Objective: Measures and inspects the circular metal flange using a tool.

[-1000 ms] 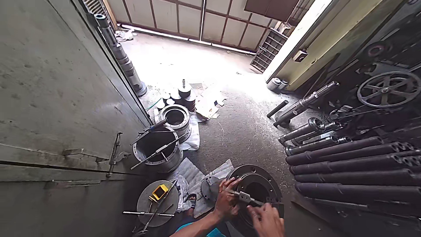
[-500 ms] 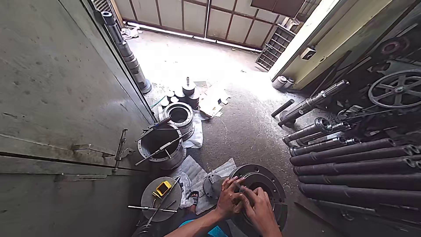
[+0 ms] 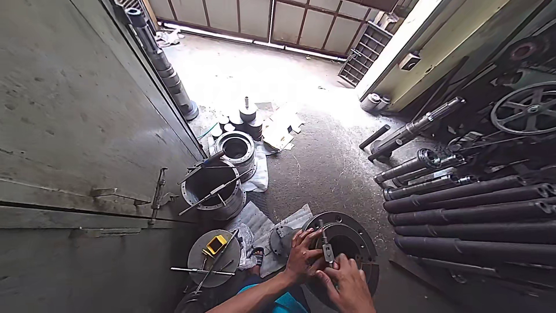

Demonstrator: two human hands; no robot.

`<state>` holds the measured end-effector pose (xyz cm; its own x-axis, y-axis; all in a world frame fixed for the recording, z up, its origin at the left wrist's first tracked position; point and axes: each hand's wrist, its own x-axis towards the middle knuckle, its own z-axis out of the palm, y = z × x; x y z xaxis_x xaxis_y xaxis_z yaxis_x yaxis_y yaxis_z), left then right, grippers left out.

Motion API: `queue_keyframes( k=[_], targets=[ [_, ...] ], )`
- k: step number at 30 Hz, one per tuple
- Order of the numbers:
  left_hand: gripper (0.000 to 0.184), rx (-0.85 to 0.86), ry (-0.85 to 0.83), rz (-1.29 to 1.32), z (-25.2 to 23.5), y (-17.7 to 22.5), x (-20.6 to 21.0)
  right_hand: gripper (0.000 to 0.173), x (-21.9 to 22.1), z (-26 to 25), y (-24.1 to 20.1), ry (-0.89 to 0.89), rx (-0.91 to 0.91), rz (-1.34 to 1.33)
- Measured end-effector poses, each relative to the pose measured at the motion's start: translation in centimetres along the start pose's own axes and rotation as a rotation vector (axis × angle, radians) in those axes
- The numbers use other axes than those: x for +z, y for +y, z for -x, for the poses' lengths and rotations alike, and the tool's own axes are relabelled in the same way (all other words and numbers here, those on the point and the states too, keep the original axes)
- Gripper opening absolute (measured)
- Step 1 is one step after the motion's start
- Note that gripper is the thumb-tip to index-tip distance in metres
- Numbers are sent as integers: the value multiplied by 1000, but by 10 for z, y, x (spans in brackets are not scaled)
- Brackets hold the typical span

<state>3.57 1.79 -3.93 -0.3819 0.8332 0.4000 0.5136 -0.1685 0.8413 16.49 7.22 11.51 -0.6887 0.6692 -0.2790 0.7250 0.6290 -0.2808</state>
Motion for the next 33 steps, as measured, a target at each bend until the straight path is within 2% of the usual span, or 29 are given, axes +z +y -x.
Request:
queue_keyframes(
  k=[3,6,8,9,11,13,14,16,18,20,22,24,26,27,29,31,33],
  targets=[
    [27,-31,19,30,0,1,0,58,-9,-4,13,132,189,45],
    [27,3,33,6,0,0,3,59,0,-30,5,193,73,-62],
    [30,-27,15,8,0,2,2,55,0,-30,-10,87,-38,-125],
    [25,-39,-1,4,-1,3,-1,53,-3,-23,-14,26,-37,-107],
    [21,-38,7,17,1,2,-1,52,-18,-8,-15,-76,127,30],
    [24,-59,22,53,1,3,0,57,-27,-15,-7,-8,311,126],
    [24,-45,12,46,0,3,1,58,-28,-24,-2,35,324,144],
    [24,-4,26,12,1,1,3,55,-23,-38,-4,36,180,39],
    [27,-22,28,11,0,0,1,51,-19,-35,-14,-85,65,-49],
    [23,-17,24,6,-1,0,2,57,-30,-21,-17,-238,199,25],
    [27,-27,37,16,0,0,3,60,-36,-17,-8,-173,345,115],
    [24,-18,37,22,1,1,3,53,-31,-27,1,-51,277,71],
    [27,-23,48,13,1,1,3,50,-25,-34,-6,-122,80,-71],
    [27,-34,52,14,0,0,2,52,-27,-32,-11,-184,44,-86],
    [23,-14,41,19,0,0,2,58,-41,-21,-13,-282,166,14],
    [26,-29,21,21,0,2,1,60,-49,-22,-3,-212,300,120],
    [26,-18,31,25,-1,3,3,54,-41,-33,2,-139,195,63]
  ],
)
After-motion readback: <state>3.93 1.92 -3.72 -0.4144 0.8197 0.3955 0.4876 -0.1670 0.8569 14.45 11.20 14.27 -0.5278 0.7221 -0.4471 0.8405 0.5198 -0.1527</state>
